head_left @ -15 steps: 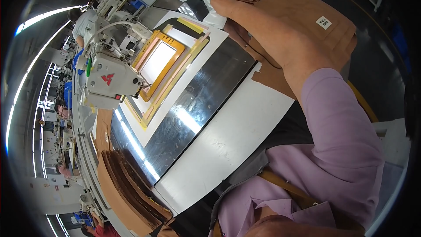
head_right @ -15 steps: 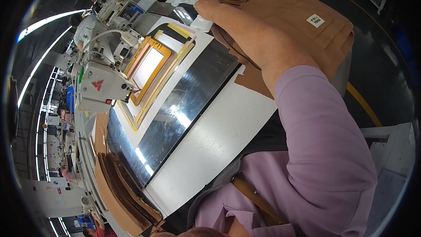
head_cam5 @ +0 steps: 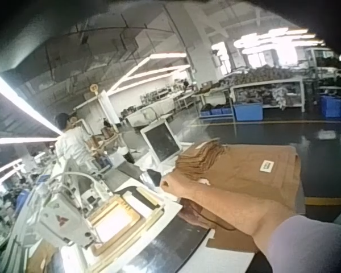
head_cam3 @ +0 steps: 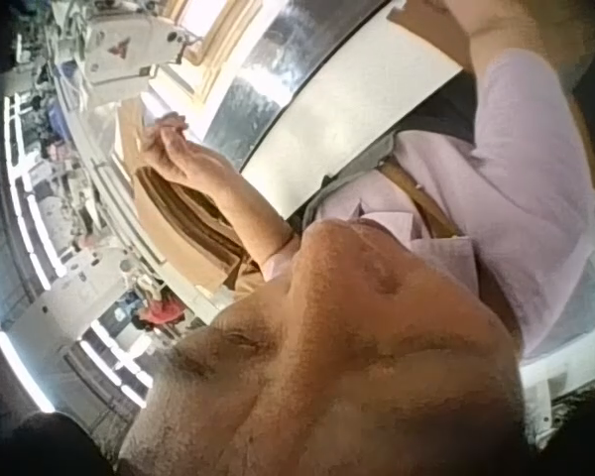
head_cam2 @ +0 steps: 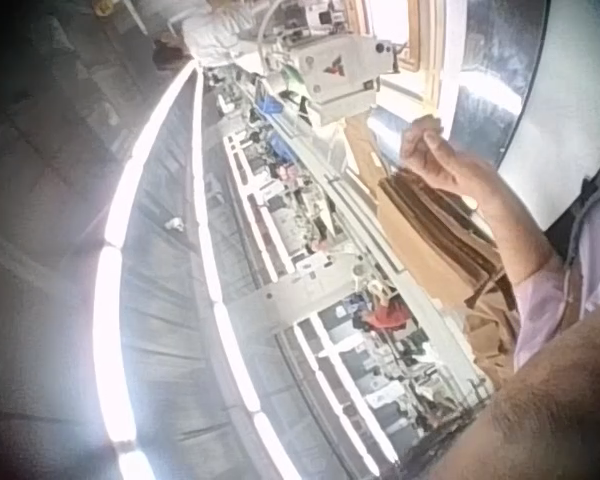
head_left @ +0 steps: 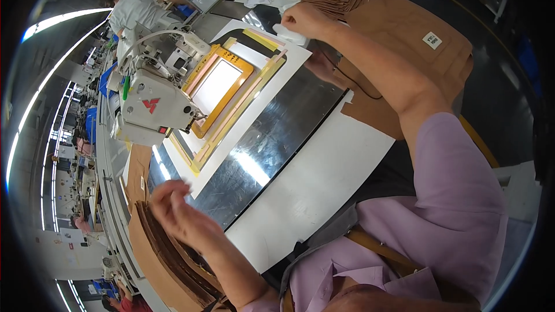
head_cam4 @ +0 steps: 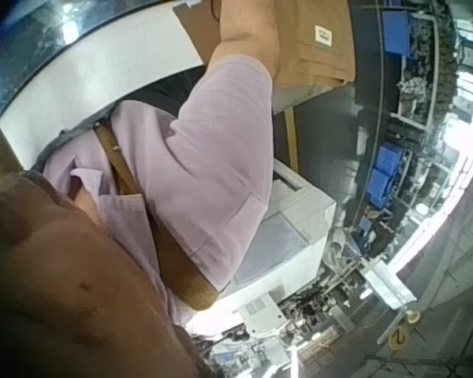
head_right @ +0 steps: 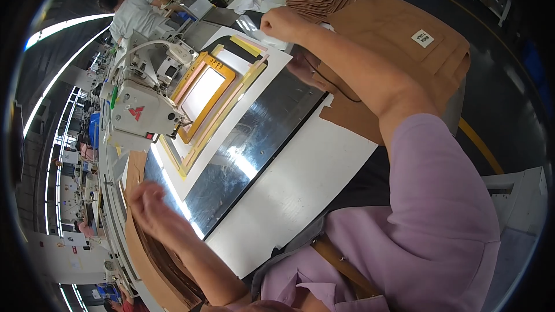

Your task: Operating an industrial sewing machine to assemble leather bag components, including placing fabric in a guide and aligning labels.

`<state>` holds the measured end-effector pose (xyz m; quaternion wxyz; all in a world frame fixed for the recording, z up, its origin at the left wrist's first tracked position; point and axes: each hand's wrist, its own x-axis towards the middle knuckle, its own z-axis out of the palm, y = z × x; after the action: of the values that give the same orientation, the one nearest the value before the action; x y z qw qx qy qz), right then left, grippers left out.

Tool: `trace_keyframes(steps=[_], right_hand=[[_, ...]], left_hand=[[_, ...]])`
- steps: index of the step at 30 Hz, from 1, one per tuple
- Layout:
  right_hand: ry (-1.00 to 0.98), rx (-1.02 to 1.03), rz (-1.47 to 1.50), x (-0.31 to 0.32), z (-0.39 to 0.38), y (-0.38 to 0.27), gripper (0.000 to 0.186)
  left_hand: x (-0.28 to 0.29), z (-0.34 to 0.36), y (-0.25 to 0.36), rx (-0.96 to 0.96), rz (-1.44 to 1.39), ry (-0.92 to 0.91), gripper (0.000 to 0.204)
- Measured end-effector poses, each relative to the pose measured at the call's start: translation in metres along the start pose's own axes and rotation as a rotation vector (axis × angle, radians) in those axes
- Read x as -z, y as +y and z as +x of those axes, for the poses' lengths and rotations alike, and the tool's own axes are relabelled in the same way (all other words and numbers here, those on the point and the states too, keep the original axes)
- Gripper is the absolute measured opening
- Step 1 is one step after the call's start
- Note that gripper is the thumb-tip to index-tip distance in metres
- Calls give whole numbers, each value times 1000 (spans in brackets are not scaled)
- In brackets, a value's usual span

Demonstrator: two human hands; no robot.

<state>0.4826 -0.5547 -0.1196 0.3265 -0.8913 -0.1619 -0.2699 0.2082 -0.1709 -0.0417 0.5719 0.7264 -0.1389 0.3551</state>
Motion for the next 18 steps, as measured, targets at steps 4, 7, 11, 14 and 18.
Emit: trace_keyframes(steps=[4, 7, 11, 14, 18], right_hand=[[-155, 122, 208, -2, -52, -81, 14], [-331, 147, 369, -29, -80, -134, 14], [-420, 198, 388, -51, -92, -158, 15], [-267, 295, 448, -69, -87, -153, 20], [-317, 377, 348, -82, -78, -144, 25]], left_hand=[[-75, -1, -69, 613, -163, -383, 59], [-101, -2, -94, 835, -276, -401, 67], [-104, -3, -117, 821, -382, -375, 45], [-90, -6, -123, 844, -407, -271, 32], [-78, -3, -126, 810, -254, -231, 21]])
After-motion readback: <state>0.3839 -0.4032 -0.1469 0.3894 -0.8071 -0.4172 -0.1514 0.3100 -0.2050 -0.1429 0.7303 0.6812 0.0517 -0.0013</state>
